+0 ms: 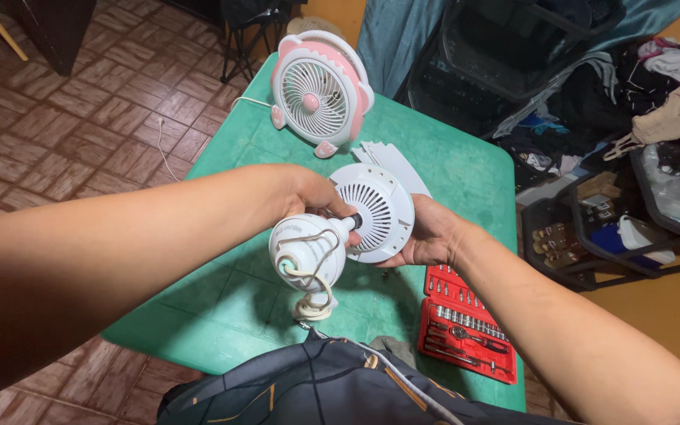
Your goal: The person disassembles a small white desk fan on a green table, separating the front grille and rear cover from the motor housing and setting the blade guard aside. They handle the fan body, align the covers, and work on fasteners near the base with a screwdriver from a red socket kit.
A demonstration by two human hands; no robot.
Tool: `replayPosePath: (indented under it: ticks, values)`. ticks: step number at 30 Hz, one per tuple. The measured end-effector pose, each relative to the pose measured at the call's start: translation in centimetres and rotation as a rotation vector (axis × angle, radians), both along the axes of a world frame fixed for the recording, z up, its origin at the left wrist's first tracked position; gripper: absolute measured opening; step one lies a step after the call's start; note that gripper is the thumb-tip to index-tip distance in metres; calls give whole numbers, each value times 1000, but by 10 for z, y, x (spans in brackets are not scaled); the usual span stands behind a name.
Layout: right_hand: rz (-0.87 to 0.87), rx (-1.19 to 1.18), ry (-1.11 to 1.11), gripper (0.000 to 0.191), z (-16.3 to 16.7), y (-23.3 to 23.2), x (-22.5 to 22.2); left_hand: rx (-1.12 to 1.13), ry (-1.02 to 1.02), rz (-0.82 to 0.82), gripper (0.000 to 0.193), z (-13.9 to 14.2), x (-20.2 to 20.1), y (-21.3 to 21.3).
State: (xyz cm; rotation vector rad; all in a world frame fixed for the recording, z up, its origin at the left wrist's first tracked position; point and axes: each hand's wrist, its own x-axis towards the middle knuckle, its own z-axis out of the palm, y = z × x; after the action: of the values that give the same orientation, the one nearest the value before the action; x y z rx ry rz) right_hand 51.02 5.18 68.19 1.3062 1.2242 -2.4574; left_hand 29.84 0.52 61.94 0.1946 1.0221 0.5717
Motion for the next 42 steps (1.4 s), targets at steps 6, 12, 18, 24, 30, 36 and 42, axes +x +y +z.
replayPosePath:
  ticks: [6,12,18,24,30,36,42]
  values:
    - [73,-37,7,55,0,2,2,-34,-38,-26,29,15,4,-15]
    - [-62,-204,27,56,-6,-14,-3,-61,-67,-63,25,49,6,-41]
    - [-92,-288,35,57,-35,-21,3,-86,-83,-85,24,59,20,-58]
    - [-39,-387,128,60,-48,-22,16,-139,-86,-92,24,68,30,-60]
    - [-60,-318,79,65,-39,-21,22,-41,40,-151,30,84,40,-63]
    - [-103,-356,123,57,-32,-22,30,-27,3,-123,33,101,49,-69]
    - [-67,-429,187,64,-17,-27,31,-64,51,-130,41,119,51,-78]
